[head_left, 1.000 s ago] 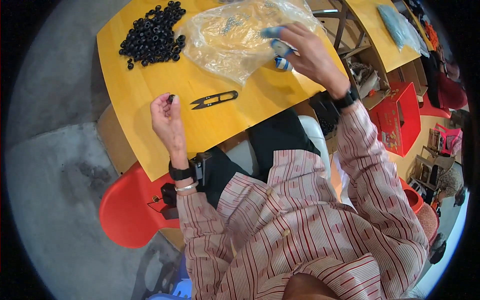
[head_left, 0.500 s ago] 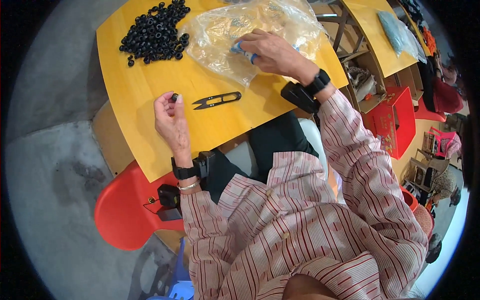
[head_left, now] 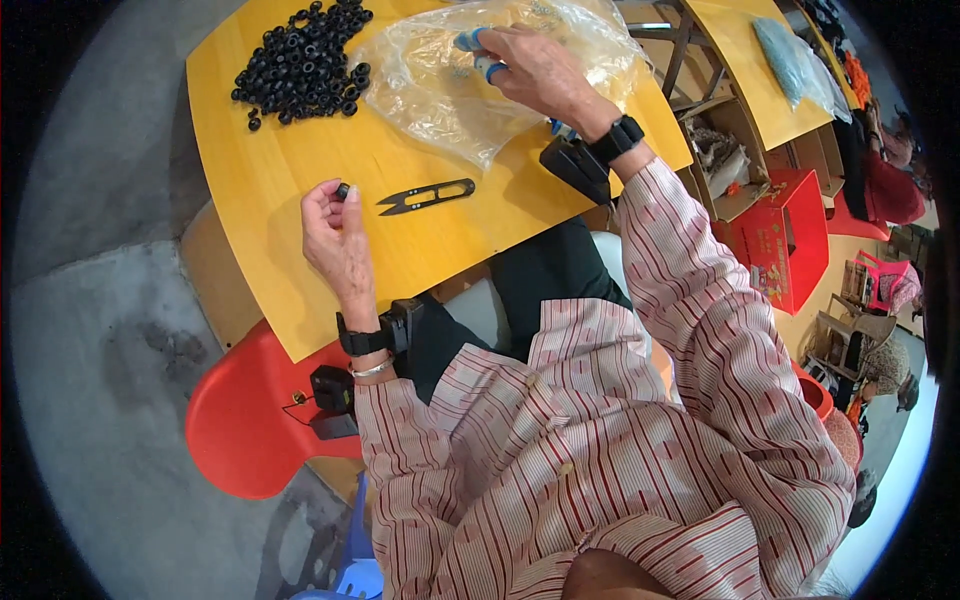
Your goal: The person selects black plastic components and small metal inserts from the table, then fits and presses the inserts into the plastic components by hand.
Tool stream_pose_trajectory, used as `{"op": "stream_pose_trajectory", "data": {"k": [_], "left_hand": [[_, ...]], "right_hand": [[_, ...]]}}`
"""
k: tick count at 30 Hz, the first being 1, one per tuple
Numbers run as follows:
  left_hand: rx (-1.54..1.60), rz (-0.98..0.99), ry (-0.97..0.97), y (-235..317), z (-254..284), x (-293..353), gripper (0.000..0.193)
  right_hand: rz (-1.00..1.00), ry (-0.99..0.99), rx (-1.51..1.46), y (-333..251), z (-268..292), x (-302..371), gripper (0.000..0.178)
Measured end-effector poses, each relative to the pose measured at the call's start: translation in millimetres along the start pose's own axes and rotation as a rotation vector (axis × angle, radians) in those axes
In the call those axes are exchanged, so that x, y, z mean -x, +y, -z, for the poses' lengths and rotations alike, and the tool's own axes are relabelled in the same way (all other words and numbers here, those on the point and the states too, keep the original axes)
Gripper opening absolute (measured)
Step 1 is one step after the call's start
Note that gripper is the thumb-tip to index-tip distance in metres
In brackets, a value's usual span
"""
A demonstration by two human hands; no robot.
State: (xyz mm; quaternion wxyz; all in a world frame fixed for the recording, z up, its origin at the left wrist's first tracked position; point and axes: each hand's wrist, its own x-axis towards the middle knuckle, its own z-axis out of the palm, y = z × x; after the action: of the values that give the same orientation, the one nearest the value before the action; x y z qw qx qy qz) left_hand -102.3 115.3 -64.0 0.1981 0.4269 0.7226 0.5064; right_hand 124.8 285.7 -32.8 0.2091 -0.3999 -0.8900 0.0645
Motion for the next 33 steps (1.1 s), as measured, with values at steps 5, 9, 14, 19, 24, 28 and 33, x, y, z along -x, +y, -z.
{"op": "stream_pose_trajectory", "data": {"k": [5, 9, 14, 19, 24, 28, 33], "left_hand": [[0.009, -0.007, 0.01, -2.7, 1.9, -0.6, 0.021], [0.026, 0.001, 0.007, -2.1, 1.2, -0.8, 0.021], [0.01, 0.005, 0.006, -3.4, 1.6, -0.5, 0.021], [-0.012, 0.001, 0.004, 0.5, 1.0, -0.1, 0.021], [-0.015, 0.009, 0.005, -3.5, 3.8, -0.3, 0.022], [0.022, 0.032, -0.012, -3.7, 1.7, -0.6, 0.024], [0.242, 0.011, 0.043, -13.8, 1.4, -0.9, 0.022]], "right_hand": [[0.003, -0.021, -0.032, -16.9, 0.2, 0.7, 0.018], [0.076, -0.006, -0.086, -19.3, 0.0, 3.2, 0.018], [0.046, -0.005, 0.07, -24.7, -16.5, 0.4, 0.023], [-0.021, 0.042, 0.224, -37.4, -23.2, 0.8, 0.03], [-0.044, -0.006, 0.183, -42.7, -22.5, 2.5, 0.028], [-0.037, 0.014, 0.015, -28.5, -16.3, 13.0, 0.027], [-0.049, 0.048, -0.542, -49.4, -7.6, 24.3, 0.027]]}}
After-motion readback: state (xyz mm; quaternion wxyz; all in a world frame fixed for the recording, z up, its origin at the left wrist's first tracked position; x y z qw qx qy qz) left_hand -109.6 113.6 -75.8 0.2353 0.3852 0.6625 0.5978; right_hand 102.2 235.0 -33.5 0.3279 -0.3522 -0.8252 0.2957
